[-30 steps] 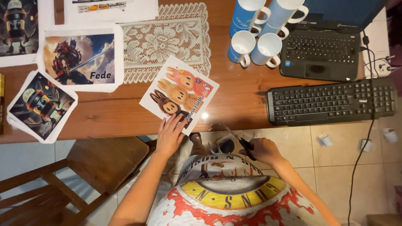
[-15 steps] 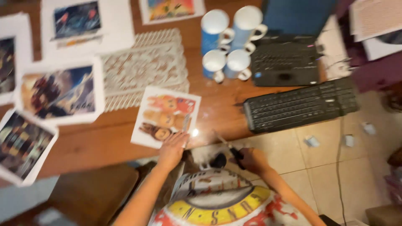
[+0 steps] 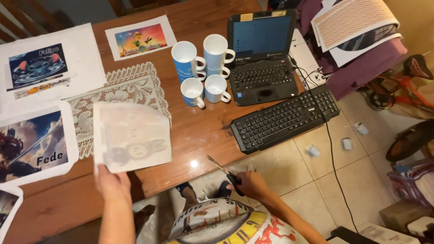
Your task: The person uses scissors to cut the edges of printed paper images featuring cartoon characters. They trim the borders of multiple sheets, flipping and rotating the paper as needed to cut along the outlines.
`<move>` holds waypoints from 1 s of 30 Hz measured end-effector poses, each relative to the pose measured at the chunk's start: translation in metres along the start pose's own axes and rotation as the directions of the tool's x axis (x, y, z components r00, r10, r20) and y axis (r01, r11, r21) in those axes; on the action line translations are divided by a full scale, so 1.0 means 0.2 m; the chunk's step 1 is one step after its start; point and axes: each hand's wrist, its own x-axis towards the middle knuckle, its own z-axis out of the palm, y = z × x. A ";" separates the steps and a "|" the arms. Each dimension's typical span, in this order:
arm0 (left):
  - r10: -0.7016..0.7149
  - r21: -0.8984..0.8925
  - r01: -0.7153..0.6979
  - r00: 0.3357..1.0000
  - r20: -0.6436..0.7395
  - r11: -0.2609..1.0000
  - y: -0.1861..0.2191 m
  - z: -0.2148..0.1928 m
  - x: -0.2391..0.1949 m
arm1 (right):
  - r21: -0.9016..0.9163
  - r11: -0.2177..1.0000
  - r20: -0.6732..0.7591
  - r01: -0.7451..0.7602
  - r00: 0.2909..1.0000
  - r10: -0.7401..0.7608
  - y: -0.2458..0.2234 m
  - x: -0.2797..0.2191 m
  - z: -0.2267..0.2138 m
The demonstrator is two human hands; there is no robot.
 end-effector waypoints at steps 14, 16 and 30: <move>-0.266 0.388 0.262 0.963 -0.046 0.884 -0.61 -0.45 -0.13 | 0.176 0.984 0.221 -0.024 0.975 -0.016 -0.12 0.02 -0.16; -0.304 0.394 0.283 0.952 -0.010 0.874 -0.64 -0.50 -0.18 | 0.214 0.976 0.296 -0.046 0.955 -0.020 -0.16 0.08 -0.11; -0.464 0.668 0.293 0.881 0.090 0.684 -0.42 -0.35 -0.47 | 0.728 0.485 0.520 -0.485 0.851 0.070 -0.30 0.36 -0.05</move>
